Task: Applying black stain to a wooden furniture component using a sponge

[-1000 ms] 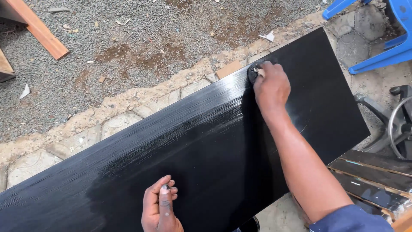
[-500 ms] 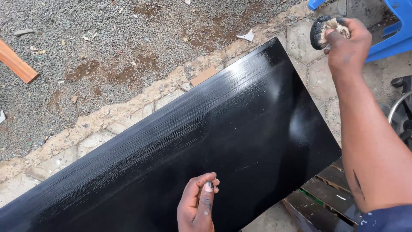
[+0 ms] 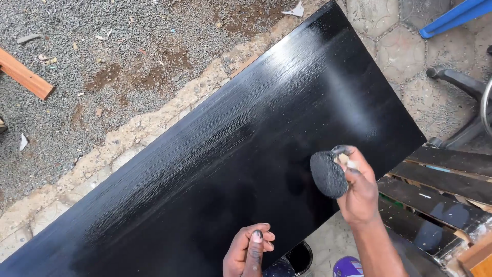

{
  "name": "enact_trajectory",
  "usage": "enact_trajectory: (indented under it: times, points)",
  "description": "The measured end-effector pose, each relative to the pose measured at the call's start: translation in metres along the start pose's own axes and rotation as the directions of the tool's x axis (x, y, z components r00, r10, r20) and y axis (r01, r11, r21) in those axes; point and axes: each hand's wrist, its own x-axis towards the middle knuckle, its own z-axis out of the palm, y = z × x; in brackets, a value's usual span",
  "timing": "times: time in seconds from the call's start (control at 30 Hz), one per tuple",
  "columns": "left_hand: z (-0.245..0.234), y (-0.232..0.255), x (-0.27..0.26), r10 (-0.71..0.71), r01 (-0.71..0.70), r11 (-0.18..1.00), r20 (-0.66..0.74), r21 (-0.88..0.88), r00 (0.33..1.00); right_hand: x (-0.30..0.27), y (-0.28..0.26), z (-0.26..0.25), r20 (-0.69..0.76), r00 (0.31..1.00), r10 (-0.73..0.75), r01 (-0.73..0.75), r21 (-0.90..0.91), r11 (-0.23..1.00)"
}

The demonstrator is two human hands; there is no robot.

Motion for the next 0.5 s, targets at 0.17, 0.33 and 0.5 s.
enact_trajectory:
  times: [0.17, 0.33, 0.5]
  points:
    - [-0.048, -0.013, -0.048, -0.145, 0.143, 0.988, 0.031, 0.058, 0.989, -0.118, 0.051, 0.007, -0.101, 0.982, 0.158, -0.138, 0.188, 0.973]
    - [-0.110, -0.042, -0.107, -0.309, 0.276, 0.940, 0.158, 0.199, 0.938, -0.224, 0.089, 0.004, -0.181, 0.966, 0.184, -0.114, 0.341, 0.933]
    - [-0.161, -0.059, -0.154, -0.501, 0.432, 0.851, 0.216, 0.298, 0.838, -0.318, 0.117, 0.006, -0.374, 0.872, 0.316, -0.214, 0.291, 0.933]
